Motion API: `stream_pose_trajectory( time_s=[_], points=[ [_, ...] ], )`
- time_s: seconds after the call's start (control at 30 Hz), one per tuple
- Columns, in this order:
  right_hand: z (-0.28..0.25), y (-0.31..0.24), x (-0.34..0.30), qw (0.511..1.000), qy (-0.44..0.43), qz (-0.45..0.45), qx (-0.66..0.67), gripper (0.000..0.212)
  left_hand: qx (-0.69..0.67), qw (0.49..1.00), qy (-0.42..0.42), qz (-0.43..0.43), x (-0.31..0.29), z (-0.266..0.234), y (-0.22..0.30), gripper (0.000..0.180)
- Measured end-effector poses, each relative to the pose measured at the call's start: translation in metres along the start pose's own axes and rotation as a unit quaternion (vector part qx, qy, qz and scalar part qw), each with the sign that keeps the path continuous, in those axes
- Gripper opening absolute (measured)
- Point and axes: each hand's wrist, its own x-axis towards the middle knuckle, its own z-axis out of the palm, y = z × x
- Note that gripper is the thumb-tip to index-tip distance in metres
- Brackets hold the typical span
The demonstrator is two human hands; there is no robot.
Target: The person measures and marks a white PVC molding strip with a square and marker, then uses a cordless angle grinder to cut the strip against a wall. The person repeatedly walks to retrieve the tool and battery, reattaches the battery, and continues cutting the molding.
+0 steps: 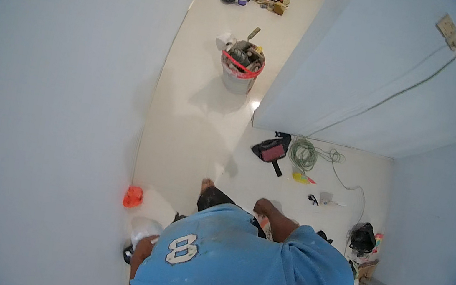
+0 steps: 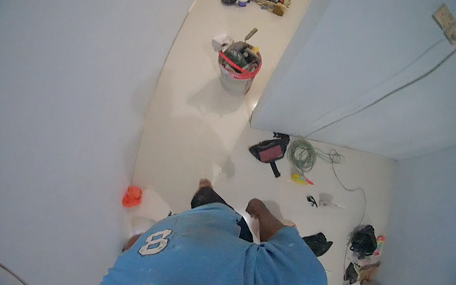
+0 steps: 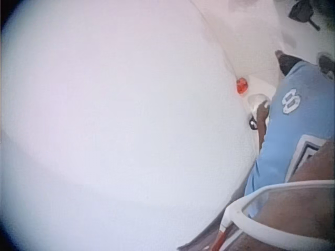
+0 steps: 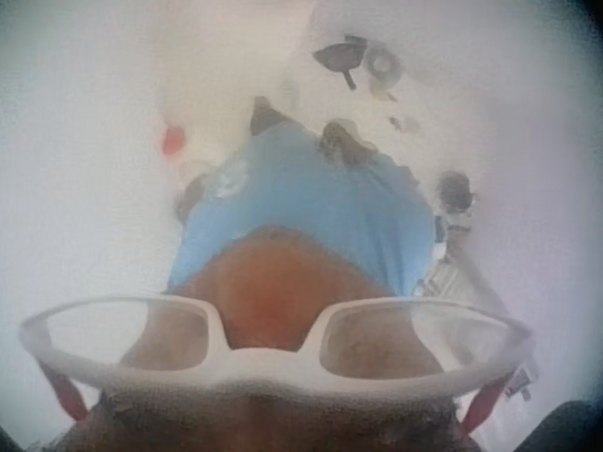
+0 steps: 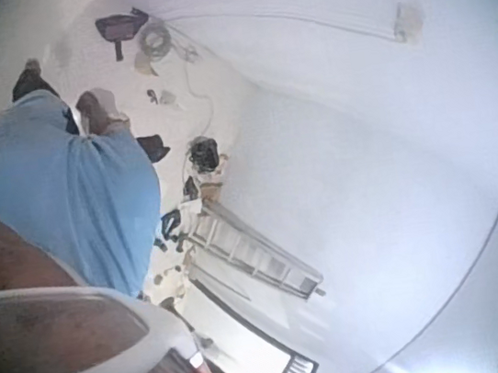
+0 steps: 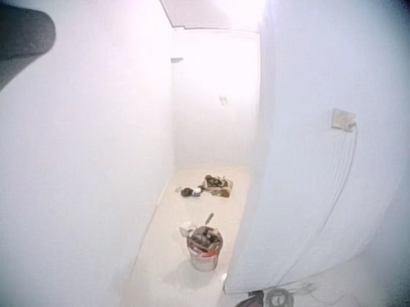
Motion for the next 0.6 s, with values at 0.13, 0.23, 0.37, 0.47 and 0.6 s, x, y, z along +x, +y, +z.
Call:
stream_pose_trajectory(
  time_s=[0.13, 0.23, 0.37, 0.47, 0.6],
  points=[
    [-0.215, -0.039, 0.002, 0.981, 0.155, -0.053, 0.104, 0.025, -0.012, 0.996, -0.048, -0.07, 0.044, -0.081, 0.058, 0.062],
    [-0.373, -0.089, -0.025, 0.903, 0.299, -0.057, 0.303, 0.03, -0.029, 0.996, -0.039, -0.08, 0.09, -0.14, 0.098, 0.062],
    [-0.493, -0.087, 0.0, 0.878, 0.372, -0.077, 0.29, 0.037, -0.003, 0.997, -0.061, -0.056, 0.19, -0.231, 0.169, 0.062],
    [-0.548, -0.084, 0.017, 0.886, 0.365, -0.02, 0.284, 0.036, 0.056, 0.993, -0.1, -0.027, 0.281, -0.311, 0.221, 0.062],
    [-0.576, -0.059, 0.044, 0.935, 0.136, 0.067, 0.32, 0.035, 0.21, 0.963, -0.168, 0.021, 0.406, -0.435, 0.317, 0.061]
  ],
)
